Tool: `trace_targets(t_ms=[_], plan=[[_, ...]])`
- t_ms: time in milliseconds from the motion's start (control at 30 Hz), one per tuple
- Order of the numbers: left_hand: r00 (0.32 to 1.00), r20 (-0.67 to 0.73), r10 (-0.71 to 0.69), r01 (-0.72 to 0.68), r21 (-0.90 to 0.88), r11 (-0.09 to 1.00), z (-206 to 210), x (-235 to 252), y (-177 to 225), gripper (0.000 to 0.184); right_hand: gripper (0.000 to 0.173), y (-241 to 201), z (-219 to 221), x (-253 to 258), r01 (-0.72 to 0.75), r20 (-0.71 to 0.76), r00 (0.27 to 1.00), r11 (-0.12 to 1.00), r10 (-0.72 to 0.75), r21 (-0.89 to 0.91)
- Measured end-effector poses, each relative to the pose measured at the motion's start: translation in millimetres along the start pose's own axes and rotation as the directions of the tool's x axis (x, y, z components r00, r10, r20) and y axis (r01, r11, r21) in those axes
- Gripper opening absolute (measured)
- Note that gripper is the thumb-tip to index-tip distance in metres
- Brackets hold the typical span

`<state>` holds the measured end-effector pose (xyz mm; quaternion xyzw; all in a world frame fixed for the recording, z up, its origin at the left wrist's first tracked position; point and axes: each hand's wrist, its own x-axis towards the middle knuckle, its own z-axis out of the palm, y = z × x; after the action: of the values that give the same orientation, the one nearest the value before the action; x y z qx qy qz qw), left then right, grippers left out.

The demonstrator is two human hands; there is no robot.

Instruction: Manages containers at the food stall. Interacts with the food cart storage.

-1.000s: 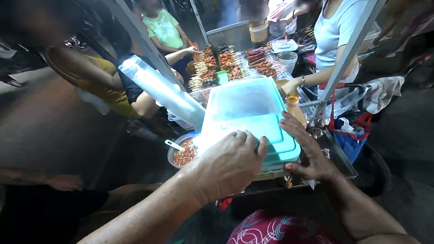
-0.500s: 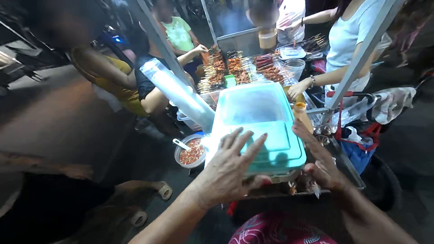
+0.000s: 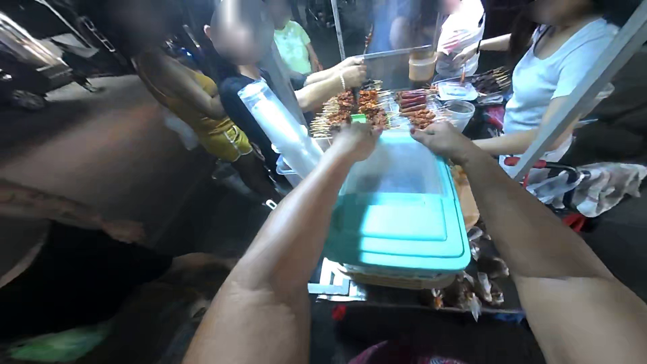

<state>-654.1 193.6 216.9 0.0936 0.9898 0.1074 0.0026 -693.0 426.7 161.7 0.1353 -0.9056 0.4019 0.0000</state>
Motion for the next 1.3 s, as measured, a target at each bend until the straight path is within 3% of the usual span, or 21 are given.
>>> trace_targets(t_ms=[200,433,567,733,900,967,1033,1100,1167,1233,1300], plan=[[0.987,0.115,-0.112,0.117,-0.038,0.992,9.8,42.6,5.4,0.068,0.056,3.9,6.3,20.6,0.066,0.025,0.998,0.990,-0.063,-0.126],[0.993,0.001,-0.116,0.116,0.082,0.990,11.2,43.3,10.1,0.062,0.050,3.0,6.4,15.7,0.163,-0.032,0.985,0.973,-0.170,-0.165],[0.992,-0.068,-0.109,0.115,0.099,0.988,7.1,40.7,11.0,0.057,0.048,0.2,4.1,9.5,0.190,-0.079,0.976,0.973,-0.201,-0.129],[0.978,-0.205,0.023,0.000,0.111,0.994,-14.9,34.6,14.8,0.054,0.042,-15.4,-11.3,2.0,0.235,-0.170,0.956,0.971,-0.238,-0.039],[0.966,-0.258,0.031,0.000,0.119,0.993,-46.6,21.8,21.9,0.059,0.039,-45.6,-32.6,-11.2,0.195,-0.323,0.935,0.973,-0.146,0.127],[0.968,-0.251,-0.011,0.033,0.084,0.996,-53.3,17.8,25.5,0.062,0.049,-51.8,-38.2,-30.3,0.144,-0.334,0.940,0.963,-0.062,0.226],[0.969,-0.242,-0.049,0.057,0.026,0.998,-56.1,15.8,27.7,0.063,0.060,-47.6,-42.8,-72.5,0.029,-0.221,0.975,0.959,0.036,0.284],[0.969,-0.241,-0.046,0.052,0.020,0.998,-61.6,14.7,28.7,0.063,0.063,-34.2,-37.4,-128.0,0.039,-0.092,0.996,0.951,-0.011,0.306],[0.970,-0.240,-0.040,0.049,0.029,0.998,-66.3,12.2,30.8,0.065,0.080,-18.1,-19.7,-178.1,0.142,-0.032,0.990,0.915,-0.141,0.377],[0.975,-0.219,-0.044,0.058,0.056,0.997,-72.5,6.4,35.6,0.067,0.093,-9.6,-5.1,-209.7,0.221,-0.076,0.974,0.820,-0.214,0.529],[0.975,-0.223,-0.018,0.037,0.081,0.996,-80.9,0.7,39.4,0.067,0.090,-10.2,1.1,-221.0,0.237,-0.130,0.971,0.738,-0.200,0.632]])
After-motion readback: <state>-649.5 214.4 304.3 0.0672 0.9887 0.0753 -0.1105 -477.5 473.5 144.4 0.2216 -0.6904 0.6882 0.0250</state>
